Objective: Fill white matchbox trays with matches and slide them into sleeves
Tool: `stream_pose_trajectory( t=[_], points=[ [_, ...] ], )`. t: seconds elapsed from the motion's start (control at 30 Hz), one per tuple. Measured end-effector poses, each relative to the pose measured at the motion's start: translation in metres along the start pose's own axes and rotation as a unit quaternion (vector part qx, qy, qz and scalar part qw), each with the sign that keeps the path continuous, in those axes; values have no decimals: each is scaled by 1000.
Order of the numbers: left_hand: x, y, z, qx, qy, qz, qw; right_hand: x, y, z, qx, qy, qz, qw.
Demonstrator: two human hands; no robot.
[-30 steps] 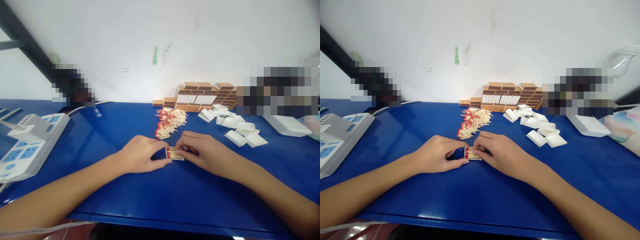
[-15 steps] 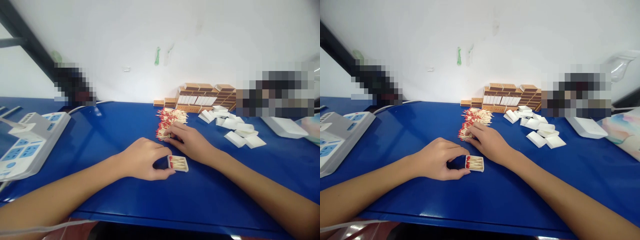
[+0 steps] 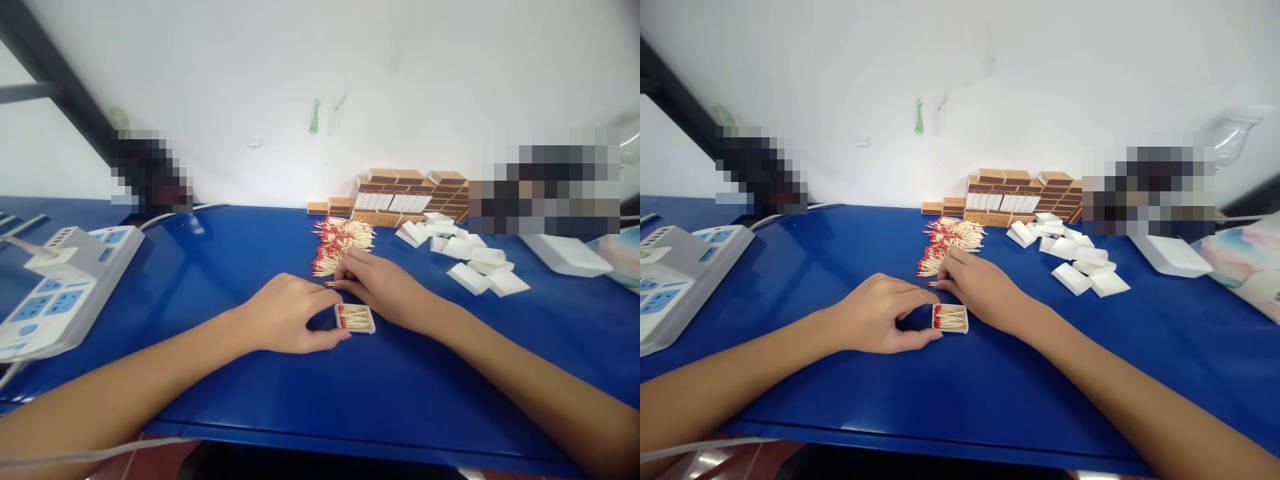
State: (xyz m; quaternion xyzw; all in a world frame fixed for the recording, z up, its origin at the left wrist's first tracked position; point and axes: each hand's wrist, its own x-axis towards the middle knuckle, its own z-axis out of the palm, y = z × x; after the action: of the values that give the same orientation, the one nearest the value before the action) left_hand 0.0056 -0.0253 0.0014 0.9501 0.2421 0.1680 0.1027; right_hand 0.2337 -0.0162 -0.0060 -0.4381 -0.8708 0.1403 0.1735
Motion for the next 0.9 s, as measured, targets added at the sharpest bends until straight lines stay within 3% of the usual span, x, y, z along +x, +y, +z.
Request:
stream_pose_trajectory(
  t=[0.17, 0.4, 0.6, 0.77, 0.9],
  points=[
    [0, 0, 0, 5, 7, -17, 1000, -7, 2, -8, -28, -6, 26, 999],
    [0, -4, 0, 28, 47, -71, 996, -23, 1, -28, 9, 52, 13, 998],
    [2, -5, -1, 19, 34, -89, 995, -27, -12, -20, 15, 3, -2, 1000],
    [0, -1, 1, 4, 4, -41, 999, -20, -4, -21, 19, 75, 38, 996],
    [-1, 1, 2, 1, -12, 12, 1000, -8, -2, -7, 1, 137, 91, 986]
  ],
)
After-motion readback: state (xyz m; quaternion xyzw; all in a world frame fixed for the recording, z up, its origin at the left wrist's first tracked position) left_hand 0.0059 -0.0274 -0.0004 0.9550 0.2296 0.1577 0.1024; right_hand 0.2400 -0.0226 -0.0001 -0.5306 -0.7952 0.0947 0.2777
